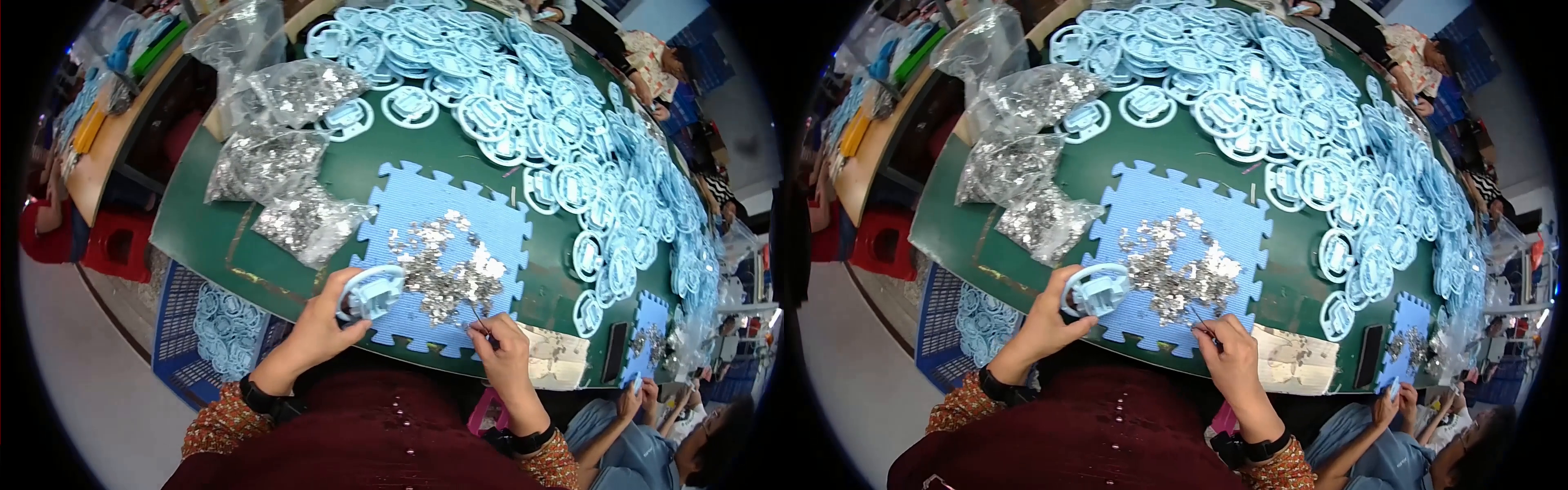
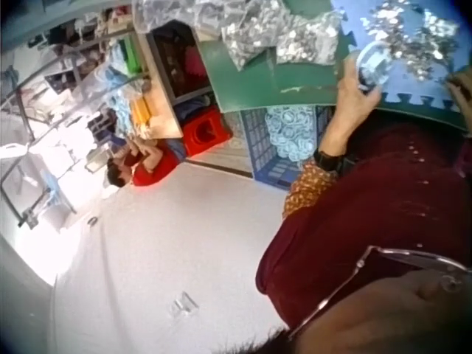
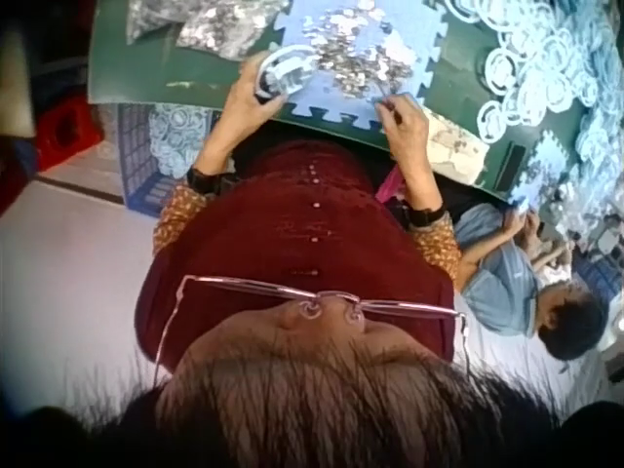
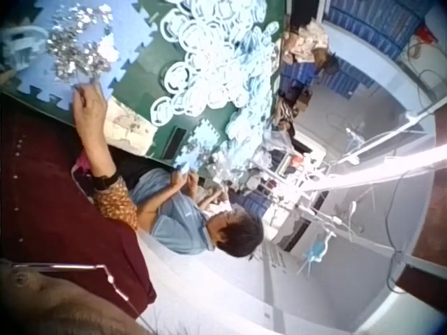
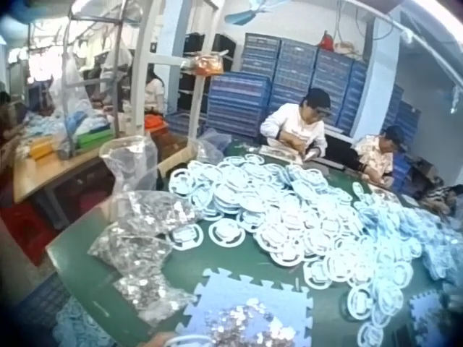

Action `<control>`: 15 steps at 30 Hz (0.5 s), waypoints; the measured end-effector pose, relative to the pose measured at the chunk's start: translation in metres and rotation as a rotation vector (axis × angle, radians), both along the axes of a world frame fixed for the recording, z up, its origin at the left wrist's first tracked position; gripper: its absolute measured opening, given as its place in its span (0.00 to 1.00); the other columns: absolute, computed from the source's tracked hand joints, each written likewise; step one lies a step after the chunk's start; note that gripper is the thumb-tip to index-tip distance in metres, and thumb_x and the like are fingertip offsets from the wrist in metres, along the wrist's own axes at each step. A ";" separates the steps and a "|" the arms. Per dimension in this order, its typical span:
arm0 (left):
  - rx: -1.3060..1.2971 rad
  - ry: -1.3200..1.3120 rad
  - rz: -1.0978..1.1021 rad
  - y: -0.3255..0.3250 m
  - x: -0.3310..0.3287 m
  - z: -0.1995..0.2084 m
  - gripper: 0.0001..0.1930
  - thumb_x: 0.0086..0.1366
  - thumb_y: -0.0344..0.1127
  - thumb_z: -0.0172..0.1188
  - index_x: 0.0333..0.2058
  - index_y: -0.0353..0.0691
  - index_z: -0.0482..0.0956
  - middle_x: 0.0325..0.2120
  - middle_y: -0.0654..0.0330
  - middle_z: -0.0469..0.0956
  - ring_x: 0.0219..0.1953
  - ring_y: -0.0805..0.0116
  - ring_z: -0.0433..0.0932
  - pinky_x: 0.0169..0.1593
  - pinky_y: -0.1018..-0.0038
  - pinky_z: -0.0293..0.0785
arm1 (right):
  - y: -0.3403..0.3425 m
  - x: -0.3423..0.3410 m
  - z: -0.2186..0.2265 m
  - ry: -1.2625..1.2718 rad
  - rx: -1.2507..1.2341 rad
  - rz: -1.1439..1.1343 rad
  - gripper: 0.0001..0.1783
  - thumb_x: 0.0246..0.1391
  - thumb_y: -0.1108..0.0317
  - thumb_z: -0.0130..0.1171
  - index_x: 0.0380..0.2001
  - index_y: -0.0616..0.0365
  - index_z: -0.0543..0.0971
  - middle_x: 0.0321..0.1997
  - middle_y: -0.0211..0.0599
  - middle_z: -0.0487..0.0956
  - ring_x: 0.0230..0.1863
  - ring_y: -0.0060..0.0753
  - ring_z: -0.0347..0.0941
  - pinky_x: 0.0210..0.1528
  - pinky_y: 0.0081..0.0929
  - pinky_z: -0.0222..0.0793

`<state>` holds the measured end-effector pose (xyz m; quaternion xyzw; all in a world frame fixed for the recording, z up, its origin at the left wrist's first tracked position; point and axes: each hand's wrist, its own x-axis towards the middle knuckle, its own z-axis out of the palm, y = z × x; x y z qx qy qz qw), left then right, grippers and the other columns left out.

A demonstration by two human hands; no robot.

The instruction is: Assembling small silver components into blue plastic toy frames at a factory workbench.

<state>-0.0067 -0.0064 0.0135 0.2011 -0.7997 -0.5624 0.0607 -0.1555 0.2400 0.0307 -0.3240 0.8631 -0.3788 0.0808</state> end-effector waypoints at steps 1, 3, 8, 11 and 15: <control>0.017 0.003 -0.024 0.000 -0.002 -0.001 0.38 0.52 0.30 0.71 0.60 0.40 0.61 0.50 0.53 0.71 0.49 0.63 0.75 0.50 0.70 0.72 | -0.016 0.005 0.010 -0.042 -0.025 0.107 0.07 0.47 0.76 0.67 0.31 0.60 0.81 0.26 0.38 0.76 0.26 0.37 0.77 0.27 0.29 0.71; 0.054 -0.006 -0.047 -0.001 -0.004 -0.001 0.38 0.53 0.30 0.70 0.60 0.40 0.60 0.49 0.53 0.71 0.48 0.61 0.76 0.50 0.69 0.73 | -0.046 0.012 0.010 -0.120 -0.094 0.292 0.07 0.47 0.77 0.67 0.31 0.60 0.81 0.26 0.37 0.77 0.24 0.34 0.75 0.26 0.27 0.68; 0.025 0.003 -0.047 -0.003 0.000 -0.003 0.37 0.52 0.30 0.70 0.60 0.40 0.60 0.50 0.52 0.72 0.46 0.56 0.78 0.48 0.67 0.74 | -0.088 0.012 0.006 -0.111 -0.049 0.538 0.08 0.49 0.75 0.66 0.34 0.59 0.80 0.26 0.38 0.76 0.25 0.41 0.75 0.26 0.33 0.69; -0.011 0.048 -0.063 -0.006 0.002 -0.002 0.35 0.55 0.28 0.66 0.60 0.43 0.59 0.44 0.48 0.75 0.41 0.50 0.79 0.44 0.63 0.75 | -0.097 0.010 0.009 -0.086 0.001 0.594 0.07 0.50 0.74 0.65 0.34 0.59 0.80 0.27 0.39 0.76 0.26 0.44 0.76 0.27 0.34 0.70; 0.058 0.045 -0.071 -0.011 0.000 -0.001 0.35 0.54 0.27 0.65 0.60 0.43 0.60 0.46 0.49 0.75 0.42 0.49 0.79 0.44 0.62 0.74 | -0.103 0.008 0.012 -0.084 0.092 0.622 0.07 0.50 0.73 0.65 0.34 0.58 0.80 0.29 0.40 0.76 0.28 0.47 0.76 0.28 0.38 0.70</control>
